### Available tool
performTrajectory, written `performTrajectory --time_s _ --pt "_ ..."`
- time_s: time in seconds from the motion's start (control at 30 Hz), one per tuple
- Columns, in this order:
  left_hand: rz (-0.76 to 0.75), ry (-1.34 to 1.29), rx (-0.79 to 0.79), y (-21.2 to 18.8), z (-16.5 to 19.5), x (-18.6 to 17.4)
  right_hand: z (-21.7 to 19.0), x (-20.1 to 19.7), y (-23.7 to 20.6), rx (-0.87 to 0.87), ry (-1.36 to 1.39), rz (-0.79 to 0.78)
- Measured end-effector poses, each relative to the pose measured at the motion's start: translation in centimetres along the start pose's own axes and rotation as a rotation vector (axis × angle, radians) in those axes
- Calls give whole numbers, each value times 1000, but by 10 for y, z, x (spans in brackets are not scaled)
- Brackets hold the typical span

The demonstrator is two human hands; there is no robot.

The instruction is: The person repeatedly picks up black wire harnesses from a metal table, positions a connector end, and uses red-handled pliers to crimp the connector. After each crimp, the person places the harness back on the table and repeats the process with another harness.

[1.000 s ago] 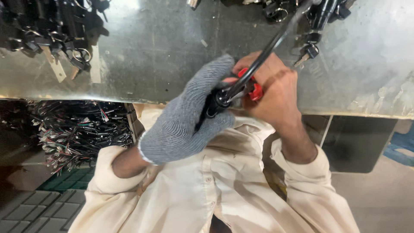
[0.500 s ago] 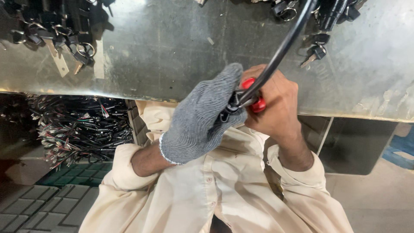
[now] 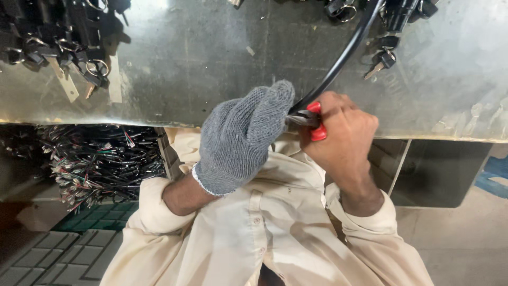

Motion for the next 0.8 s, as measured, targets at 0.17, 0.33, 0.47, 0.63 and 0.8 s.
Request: performTrajectory --time_s 0.17,0.33,0.47,0.63,0.8 --pt "26 34 102 13 3 -10 -19 -2 4 -45 231 17" --pt "-116 -443 -91 16 11 -27 -17 5 16 -12 142 59" --pt "-267 -960 -170 10 11 -32 6 28 26 -286 394 165" --pt "-277 -1097 -311 9 18 -31 12 31 33 -319 534 121" --pt "-11 -331 -153 15 16 -23 -13 11 31 -149 305 5"
Point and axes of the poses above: each hand's wrist, its own y-axis towards the middle knuckle, its own x-axis out of the palm, z = x × y, the point moved 1 cm from there along y, towards the middle knuckle, and after that the axes turned 2 degrees about -x, right-handed, at the moved point
